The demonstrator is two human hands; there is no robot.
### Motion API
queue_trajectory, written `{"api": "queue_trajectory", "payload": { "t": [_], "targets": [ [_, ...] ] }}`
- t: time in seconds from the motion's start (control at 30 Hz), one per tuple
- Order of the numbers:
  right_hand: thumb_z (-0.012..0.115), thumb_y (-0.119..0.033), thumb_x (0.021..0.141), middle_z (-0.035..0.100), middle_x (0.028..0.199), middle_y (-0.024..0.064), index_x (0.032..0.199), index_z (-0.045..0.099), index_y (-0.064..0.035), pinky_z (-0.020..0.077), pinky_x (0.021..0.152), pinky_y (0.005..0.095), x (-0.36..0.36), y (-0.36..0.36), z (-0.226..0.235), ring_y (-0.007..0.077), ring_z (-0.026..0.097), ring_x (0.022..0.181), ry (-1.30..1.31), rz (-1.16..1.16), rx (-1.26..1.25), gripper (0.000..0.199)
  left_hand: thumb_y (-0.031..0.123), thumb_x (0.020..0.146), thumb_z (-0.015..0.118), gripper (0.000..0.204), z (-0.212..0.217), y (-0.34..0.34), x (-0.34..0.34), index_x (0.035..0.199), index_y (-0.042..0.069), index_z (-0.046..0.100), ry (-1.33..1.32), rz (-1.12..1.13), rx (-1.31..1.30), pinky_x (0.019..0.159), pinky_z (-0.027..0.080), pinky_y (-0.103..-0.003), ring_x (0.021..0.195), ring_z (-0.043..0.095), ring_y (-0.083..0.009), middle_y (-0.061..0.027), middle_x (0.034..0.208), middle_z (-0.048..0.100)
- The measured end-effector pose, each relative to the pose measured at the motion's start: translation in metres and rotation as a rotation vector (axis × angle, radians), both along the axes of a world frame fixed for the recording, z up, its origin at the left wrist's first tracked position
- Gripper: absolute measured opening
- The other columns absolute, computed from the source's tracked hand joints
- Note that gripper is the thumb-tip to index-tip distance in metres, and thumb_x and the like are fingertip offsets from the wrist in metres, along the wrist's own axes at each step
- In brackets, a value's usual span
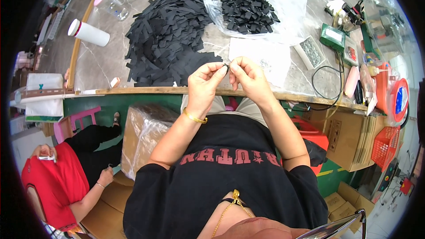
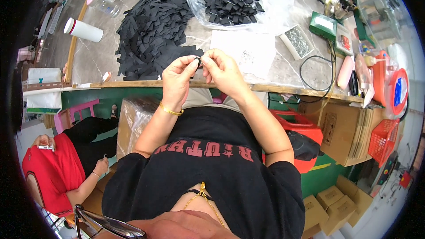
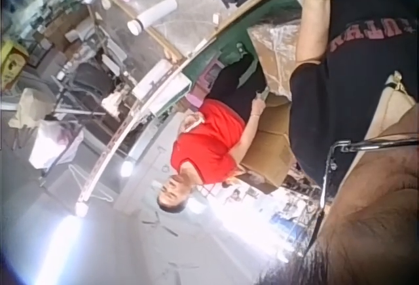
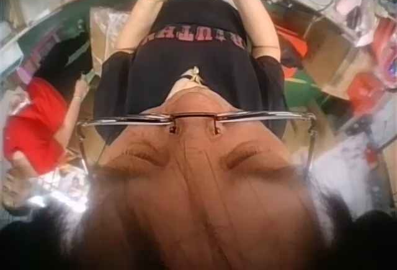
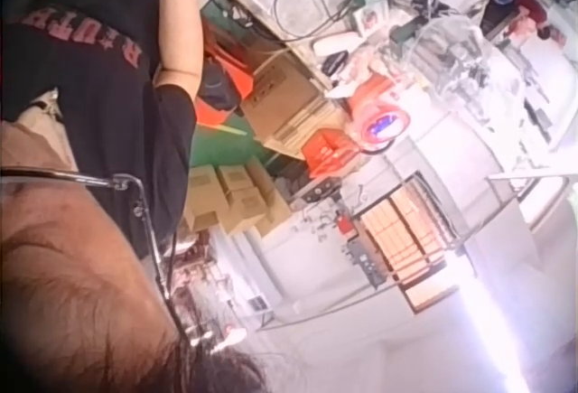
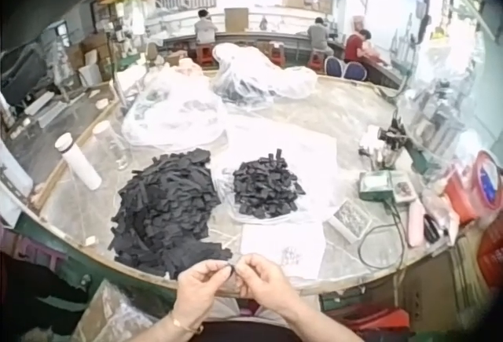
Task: Sorting small black components on a table and then packing a large quantity into a plastic bag.
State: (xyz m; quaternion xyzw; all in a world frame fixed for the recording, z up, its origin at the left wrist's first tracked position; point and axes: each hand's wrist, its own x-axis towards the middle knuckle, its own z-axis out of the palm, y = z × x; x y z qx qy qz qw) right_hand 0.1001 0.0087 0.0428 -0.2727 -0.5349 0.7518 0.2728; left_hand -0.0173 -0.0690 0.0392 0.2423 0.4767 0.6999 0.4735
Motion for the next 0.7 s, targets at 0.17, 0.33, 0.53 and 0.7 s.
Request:
{"api": "queue_trajectory", "payload": {
  "t": [0.17, 0.33, 0.53, 0.7],
  "targets": [
    [0.049, -0.016, 0.088, 0.050, 0.068, -0.0007, 0.086, 0.051, -0.0038, 0.0411, 0.049, 0.0187, -0.001, 0.002, -0.006, 0.0046, 0.046, 0.055, 0.012, -0.063, -0.009, 0.012, 0.002, 0.080, 0.059, 0.012, -0.002, 0.011, 0.008, 0.092, 0.000, 0.059, 0.036, 0.058, -0.003, 0.061, 0.039, -0.016, 0.065, 0.048, -0.0041, -0.0007, 0.081, 0.059],
    [0.052, -0.014, 0.086, 0.054, 0.074, -0.0012, 0.090, 0.055, -0.0042, 0.0403, 0.050, 0.0170, 0.018, 0.020, -0.005, 0.0044, 0.051, 0.061, -0.096, -0.108, 0.065, 0.011, 0.004, 0.079, 0.061, 0.009, -0.012, 0.043, -0.013, 0.087, 0.001, 0.057, 0.125, -0.056, -0.065, 0.066, 0.041, -0.017, 0.071, 0.051, -0.0047, 0.0010, 0.080, 0.057],
    [0.057, -0.012, 0.083, 0.059, 0.080, 0.0007, 0.095, 0.057, -0.0031, 0.0387, 0.048, 0.0159, 0.098, 0.079, -0.028, 0.0047, 0.053, 0.061, -0.414, -0.586, 0.127, 0.014, 0.007, 0.076, 0.065, 0.017, 0.000, 0.175, -0.044, 0.089, -0.002, 0.059, 0.656, -0.148, 0.033, 0.062, 0.045, -0.019, 0.067, 0.054, -0.0054, -0.0021, 0.075, 0.061],
    [0.057, -0.011, 0.082, 0.060, 0.080, 0.0034, 0.093, 0.058, 0.0004, 0.0425, 0.054, 0.0199, 0.124, 0.089, -0.037, 0.0069, 0.055, 0.063, -0.770, -0.552, 0.310, 0.016, 0.015, 0.071, 0.067, 0.029, 0.009, 0.233, -0.044, 0.094, 0.001, 0.057, 1.344, 0.000, 0.111, 0.070, 0.045, -0.031, 0.078, 0.056, -0.0222, -0.0105, 0.086, 0.059]
  ]
}}
